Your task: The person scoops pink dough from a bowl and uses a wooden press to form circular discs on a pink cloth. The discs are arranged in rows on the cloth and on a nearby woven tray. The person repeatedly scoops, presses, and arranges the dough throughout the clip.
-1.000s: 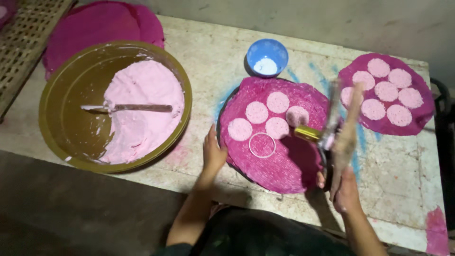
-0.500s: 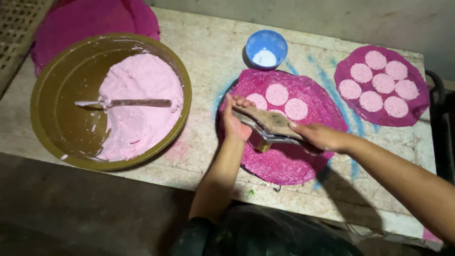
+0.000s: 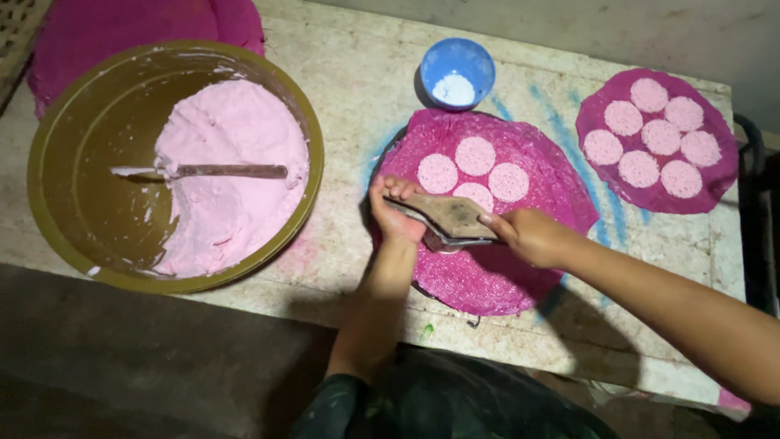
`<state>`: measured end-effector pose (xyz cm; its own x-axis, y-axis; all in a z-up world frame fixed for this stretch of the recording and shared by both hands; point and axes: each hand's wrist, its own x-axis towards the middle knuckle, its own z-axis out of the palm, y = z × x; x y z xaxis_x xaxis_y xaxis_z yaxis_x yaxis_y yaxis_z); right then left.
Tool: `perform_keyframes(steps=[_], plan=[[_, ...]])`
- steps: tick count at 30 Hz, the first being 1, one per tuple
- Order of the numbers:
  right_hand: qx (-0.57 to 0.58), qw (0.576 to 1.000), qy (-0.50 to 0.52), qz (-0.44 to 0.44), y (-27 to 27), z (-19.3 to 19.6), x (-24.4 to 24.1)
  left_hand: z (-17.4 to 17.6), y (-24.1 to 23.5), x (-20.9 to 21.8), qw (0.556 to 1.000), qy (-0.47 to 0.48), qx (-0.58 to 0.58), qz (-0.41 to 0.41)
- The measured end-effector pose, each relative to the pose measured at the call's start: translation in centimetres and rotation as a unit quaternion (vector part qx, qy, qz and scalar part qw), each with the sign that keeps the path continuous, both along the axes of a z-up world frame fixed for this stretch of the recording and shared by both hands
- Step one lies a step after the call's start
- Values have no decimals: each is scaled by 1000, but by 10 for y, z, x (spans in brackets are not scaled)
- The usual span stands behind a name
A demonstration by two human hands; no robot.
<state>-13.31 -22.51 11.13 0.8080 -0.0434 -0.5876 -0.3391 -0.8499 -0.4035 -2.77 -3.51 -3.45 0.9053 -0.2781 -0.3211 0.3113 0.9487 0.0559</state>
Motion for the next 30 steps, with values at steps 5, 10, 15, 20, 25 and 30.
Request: perform_keyframes(steps=[5, 10, 15, 20, 25, 30], plan=[[-69, 994, -77, 29, -3, 10, 2, -1, -19, 12, 999, -24, -32, -3], [-94, 989, -115, 13, 8, 1, 8, 5, -10, 34, 998, -60, -21, -4], [-17, 991, -133, 18, 13, -31, 0, 2, 11, 36, 997, -67, 45, 12], [-20, 999, -14, 30, -6, -42, -4, -10, -7, 12, 996, 43, 75, 7], [-114, 990, -62, 56, -48, 25, 5, 31, -35, 5, 998, -46, -14, -36], [-42, 989, -134, 49, -62, 126, -23, 155, -5, -13, 702, -480, 433, -299]])
